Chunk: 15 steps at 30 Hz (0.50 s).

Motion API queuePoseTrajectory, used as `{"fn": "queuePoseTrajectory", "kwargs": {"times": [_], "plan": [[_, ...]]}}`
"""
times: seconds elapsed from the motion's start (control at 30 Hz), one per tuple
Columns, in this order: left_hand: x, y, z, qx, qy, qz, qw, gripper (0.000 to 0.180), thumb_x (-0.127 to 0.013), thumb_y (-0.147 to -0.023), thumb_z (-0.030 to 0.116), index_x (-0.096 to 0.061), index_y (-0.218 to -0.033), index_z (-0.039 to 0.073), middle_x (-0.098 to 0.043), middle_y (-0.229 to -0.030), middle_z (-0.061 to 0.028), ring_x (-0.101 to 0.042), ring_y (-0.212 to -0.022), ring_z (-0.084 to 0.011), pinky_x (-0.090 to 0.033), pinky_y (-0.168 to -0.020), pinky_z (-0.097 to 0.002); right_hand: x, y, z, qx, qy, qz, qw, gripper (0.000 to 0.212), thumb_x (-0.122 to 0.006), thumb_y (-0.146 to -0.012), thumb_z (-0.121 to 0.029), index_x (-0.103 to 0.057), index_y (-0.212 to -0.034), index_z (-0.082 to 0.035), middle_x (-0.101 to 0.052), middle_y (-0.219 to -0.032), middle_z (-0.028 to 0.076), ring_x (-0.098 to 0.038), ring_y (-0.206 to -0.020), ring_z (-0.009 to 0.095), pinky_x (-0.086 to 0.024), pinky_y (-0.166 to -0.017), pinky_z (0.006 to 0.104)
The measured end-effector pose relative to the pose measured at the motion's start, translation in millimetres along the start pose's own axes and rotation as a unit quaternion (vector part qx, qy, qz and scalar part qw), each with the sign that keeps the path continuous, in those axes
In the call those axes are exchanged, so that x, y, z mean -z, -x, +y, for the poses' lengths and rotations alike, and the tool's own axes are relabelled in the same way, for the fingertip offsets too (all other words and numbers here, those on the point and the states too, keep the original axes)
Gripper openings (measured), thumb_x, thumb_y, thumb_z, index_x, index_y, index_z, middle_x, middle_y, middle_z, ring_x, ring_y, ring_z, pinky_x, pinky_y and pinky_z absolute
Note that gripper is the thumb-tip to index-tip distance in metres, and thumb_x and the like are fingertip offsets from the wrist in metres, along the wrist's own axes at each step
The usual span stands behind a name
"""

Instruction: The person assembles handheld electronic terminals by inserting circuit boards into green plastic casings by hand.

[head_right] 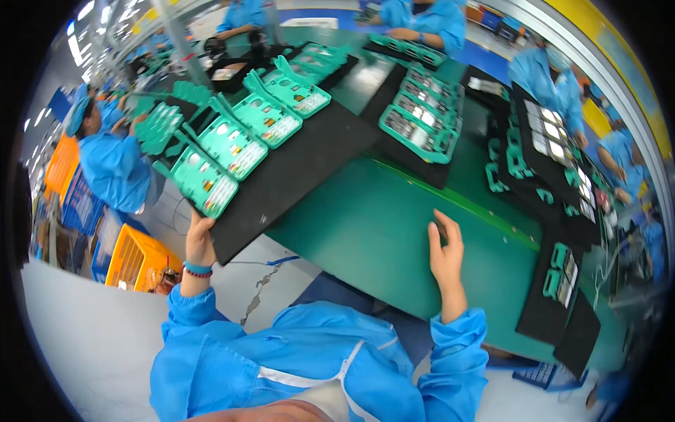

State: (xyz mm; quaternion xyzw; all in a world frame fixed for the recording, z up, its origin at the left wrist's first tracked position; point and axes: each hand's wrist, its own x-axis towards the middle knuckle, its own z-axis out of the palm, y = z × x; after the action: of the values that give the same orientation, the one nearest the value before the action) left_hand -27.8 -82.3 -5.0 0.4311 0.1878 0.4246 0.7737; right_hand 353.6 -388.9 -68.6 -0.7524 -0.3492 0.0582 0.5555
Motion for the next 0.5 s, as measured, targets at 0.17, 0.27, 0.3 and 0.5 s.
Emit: {"fn": "queuePoseTrajectory", "kwargs": {"times": [0.17,0.27,0.3,0.5], "plan": [[-3.4,27.3,-17.8,0.082,-0.091,-0.084,0.989,0.078,-0.058,-0.081,0.002,-0.028,-0.154,0.0,-0.046,-0.149,-0.0142,-0.049,-0.135,-0.028,-0.038,-0.114,-0.039,25.4,5.6,-66.2,-0.249,-0.45,-0.06,0.855,0.075,-0.042,-0.102,-0.059,-0.038,-0.15,0.0,-0.056,-0.137,0.022,-0.054,-0.126,0.032,-0.043,-0.106,0.0447],[-22.5,35.3,-51.5,0.218,-0.068,-0.154,0.961,0.096,-0.064,-0.075,-0.011,-0.019,-0.157,0.006,-0.039,-0.153,-0.0124,-0.044,-0.139,-0.0276,-0.04,-0.112,-0.0413,66.0,28.6,-57.8,-0.248,-0.429,-0.106,0.862,0.065,-0.049,-0.103,-0.047,-0.042,-0.148,0.0,-0.056,-0.139,0.018,-0.055,-0.125,0.026,-0.043,-0.106,0.0395],[-42.4,35.3,-59.8,0.254,-0.059,-0.178,0.949,0.095,-0.063,-0.077,-0.012,-0.016,-0.158,0.007,-0.038,-0.154,-0.0122,-0.043,-0.14,-0.0268,-0.039,-0.112,-0.0411,77.8,41.4,-58.8,-0.222,-0.34,-0.088,0.91,0.06,-0.053,-0.103,-0.04,-0.044,-0.147,0.0,-0.056,-0.139,0.017,-0.055,-0.125,0.023,-0.044,-0.106,0.0377],[-122.5,13.1,-109.4,0.338,-0.249,-0.33,0.845,0.088,-0.062,-0.088,-0.007,-0.011,-0.159,0.004,-0.047,-0.146,-0.0099,-0.056,-0.12,-0.0158,-0.049,-0.094,-0.0284,121.8,129.4,-37.5,-0.233,-0.243,0.116,0.934,0.052,-0.064,-0.096,-0.002,-0.046,-0.144,0.002,-0.069,-0.115,0.014,-0.066,-0.101,0.016,-0.053,-0.087,0.0274]]}}
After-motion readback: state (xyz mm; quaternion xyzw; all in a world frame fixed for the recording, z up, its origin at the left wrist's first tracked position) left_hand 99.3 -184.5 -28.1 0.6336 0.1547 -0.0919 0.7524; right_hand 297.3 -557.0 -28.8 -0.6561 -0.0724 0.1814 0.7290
